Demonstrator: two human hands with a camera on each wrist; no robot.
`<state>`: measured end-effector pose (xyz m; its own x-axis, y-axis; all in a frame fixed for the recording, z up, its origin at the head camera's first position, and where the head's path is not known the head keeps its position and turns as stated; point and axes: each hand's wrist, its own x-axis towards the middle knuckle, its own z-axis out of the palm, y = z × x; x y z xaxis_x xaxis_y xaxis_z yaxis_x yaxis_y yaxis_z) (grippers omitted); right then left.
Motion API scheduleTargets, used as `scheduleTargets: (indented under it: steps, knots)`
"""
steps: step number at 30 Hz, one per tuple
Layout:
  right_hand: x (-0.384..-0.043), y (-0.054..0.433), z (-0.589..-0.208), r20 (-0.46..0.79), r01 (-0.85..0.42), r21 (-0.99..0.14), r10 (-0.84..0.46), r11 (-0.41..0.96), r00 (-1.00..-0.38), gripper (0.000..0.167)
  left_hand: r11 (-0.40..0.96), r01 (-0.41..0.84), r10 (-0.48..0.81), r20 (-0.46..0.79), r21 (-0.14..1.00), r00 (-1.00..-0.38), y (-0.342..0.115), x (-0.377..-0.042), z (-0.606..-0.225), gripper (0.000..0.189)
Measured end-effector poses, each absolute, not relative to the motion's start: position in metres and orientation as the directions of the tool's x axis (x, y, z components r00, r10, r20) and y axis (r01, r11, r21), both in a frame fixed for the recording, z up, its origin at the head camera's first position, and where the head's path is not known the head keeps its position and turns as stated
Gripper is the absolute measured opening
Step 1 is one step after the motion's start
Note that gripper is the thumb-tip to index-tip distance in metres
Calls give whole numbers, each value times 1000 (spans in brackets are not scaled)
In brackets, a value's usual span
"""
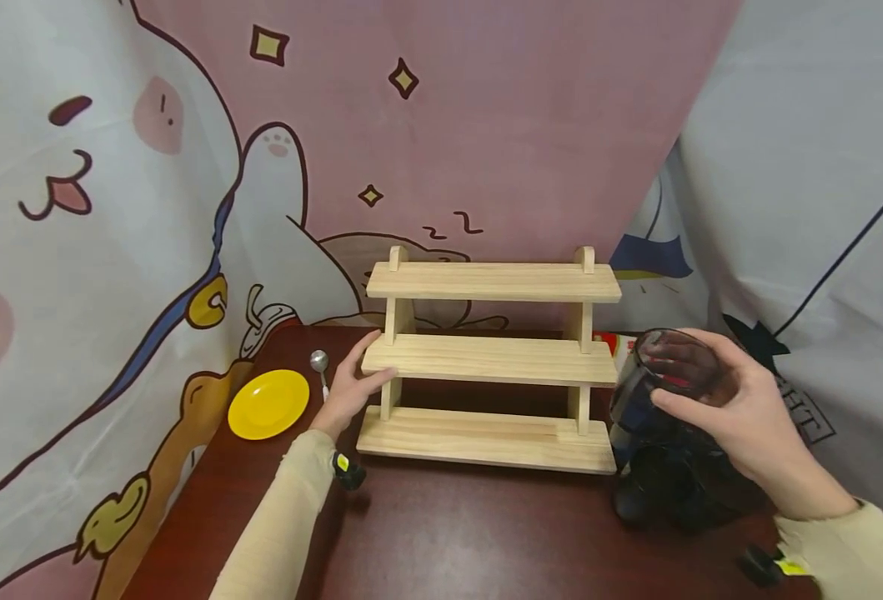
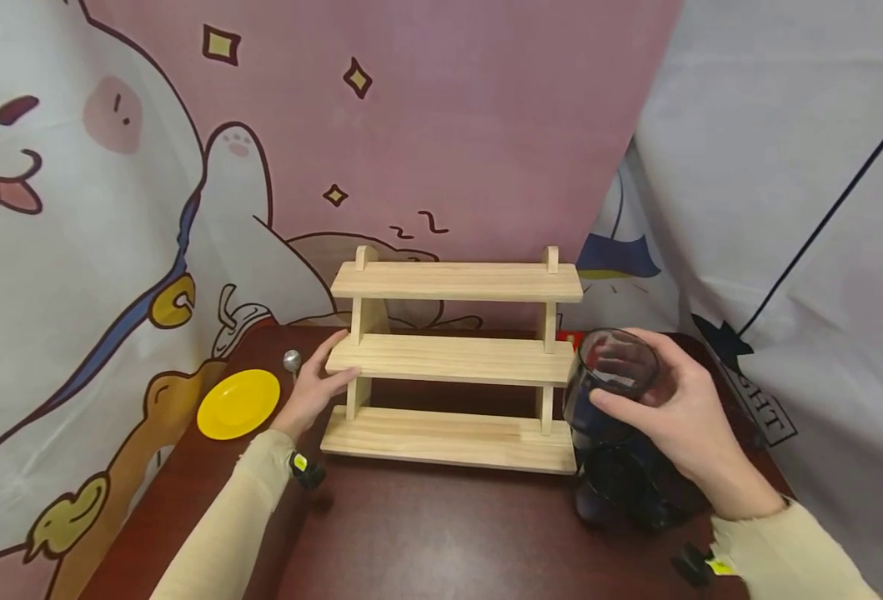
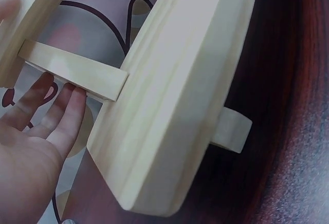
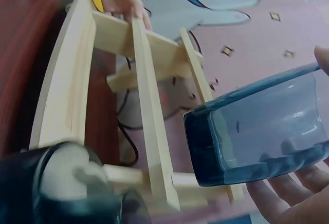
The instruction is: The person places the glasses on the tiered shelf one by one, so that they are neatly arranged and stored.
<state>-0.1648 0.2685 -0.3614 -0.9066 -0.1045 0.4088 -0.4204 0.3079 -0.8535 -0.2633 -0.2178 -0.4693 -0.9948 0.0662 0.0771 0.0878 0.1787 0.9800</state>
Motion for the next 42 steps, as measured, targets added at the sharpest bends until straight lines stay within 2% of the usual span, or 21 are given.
scheduleTargets:
  steps: [3, 7, 13, 20, 30, 34, 42]
  knots:
    - [-177, 249, -355, 391, -413, -841, -135, 349, -911, 73, 179, 79, 64, 68, 981, -996, -218, -264, -470, 80]
    - [-196, 222, -345, 361, -396, -861, -165, 318, -918, 71, 178, 77, 62, 67, 981, -996, -219, -265, -470, 79]
    - [-226, 183, -333, 342, -386, -853, -183, 352, -922, 74, 183, 88, 67, 77, 979, -995, -218, -265, -470, 78]
    - [-258, 143, -325, 340, -373, -910, -187, 183, -922, 67, 172, 93, 65, 83, 981, -994, -217, -263, -471, 78]
    - [-292, 100, -308, 347, -371, -911, -150, 180, -926, 72, 195, 124, 22, 122, 973, -992, -224, -283, -502, 78]
    - [-304, 88, -302, 356, -377, -911, -141, 166, -924, 72, 213, 134, 9, 135, 968, -991, -224, -283, -503, 76]
    - [-324, 70, -299, 354, -368, -906, -100, 209, -930, 76, 214, 88, 19, 85, 973, -996, -222, -283, -498, 79]
